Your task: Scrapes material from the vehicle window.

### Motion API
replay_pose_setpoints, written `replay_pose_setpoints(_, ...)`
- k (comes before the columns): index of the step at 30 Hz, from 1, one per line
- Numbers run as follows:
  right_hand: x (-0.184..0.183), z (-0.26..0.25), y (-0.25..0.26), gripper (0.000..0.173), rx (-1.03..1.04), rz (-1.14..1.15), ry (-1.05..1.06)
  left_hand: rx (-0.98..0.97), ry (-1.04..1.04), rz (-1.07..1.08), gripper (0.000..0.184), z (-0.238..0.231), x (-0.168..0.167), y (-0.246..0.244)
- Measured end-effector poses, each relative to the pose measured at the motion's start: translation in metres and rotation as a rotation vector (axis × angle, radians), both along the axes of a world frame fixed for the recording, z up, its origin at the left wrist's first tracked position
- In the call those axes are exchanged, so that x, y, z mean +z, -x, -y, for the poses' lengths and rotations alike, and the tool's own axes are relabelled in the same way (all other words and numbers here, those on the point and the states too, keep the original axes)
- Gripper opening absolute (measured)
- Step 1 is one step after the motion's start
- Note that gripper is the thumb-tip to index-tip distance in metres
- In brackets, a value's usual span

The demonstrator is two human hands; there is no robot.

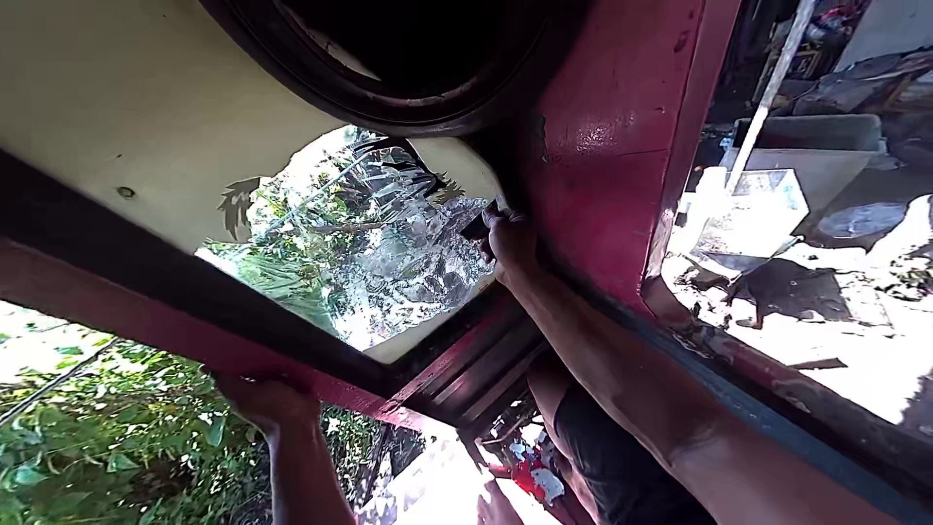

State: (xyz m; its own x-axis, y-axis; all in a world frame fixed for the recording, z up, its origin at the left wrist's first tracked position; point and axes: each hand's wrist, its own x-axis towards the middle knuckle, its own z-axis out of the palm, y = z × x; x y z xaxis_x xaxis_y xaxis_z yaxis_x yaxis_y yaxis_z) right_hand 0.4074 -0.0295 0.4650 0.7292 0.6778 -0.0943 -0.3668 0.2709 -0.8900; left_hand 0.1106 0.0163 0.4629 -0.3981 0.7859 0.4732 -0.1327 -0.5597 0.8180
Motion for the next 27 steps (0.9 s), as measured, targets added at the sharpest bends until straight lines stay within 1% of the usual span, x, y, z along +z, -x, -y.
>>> replay_pose_setpoints(3, 0.002, 0.001, 0.001, 0.022, -0.002, -0.012, 0.012, 0.012, 0.003, 0.007, 0.055, -0.001, -0.002, 0.000)
replay_pose_setpoints(9, -0.001, -0.005, -0.003, 0.026, -0.037, 0.089, 0.072, 0.014, -0.029, 0.034, 0.057, -0.007, -0.003, -0.001)
replay_pose_setpoints(14, 0.000, -0.004, -0.004, 0.030, -0.082, 0.235, 0.168, -0.054, -0.072, 0.004, 0.062, -0.002, 0.000, -0.005)
replay_pose_setpoints(17, 0.001, -0.002, -0.003, 0.028, -0.088, 0.254, 0.179, -0.074, -0.072, 0.001, 0.061, 0.001, 0.000, -0.006)
replay_pose_setpoints(19, 0.006, -0.001, -0.002, 0.025, -0.084, 0.195, 0.156, -0.060, -0.074, 0.011, 0.059, -0.001, -0.001, -0.006)
replay_pose_setpoints(23, 0.018, 0.007, 0.005, 0.018, -0.032, -0.040, 0.091, -0.061, -0.096, 0.025, 0.060, -0.007, -0.007, -0.002)
replay_pose_setpoints(27, 0.028, 0.003, 0.006, 0.016, 0.008, -0.177, 0.013, -0.079, -0.103, 0.030, 0.058, -0.005, -0.002, -0.003)
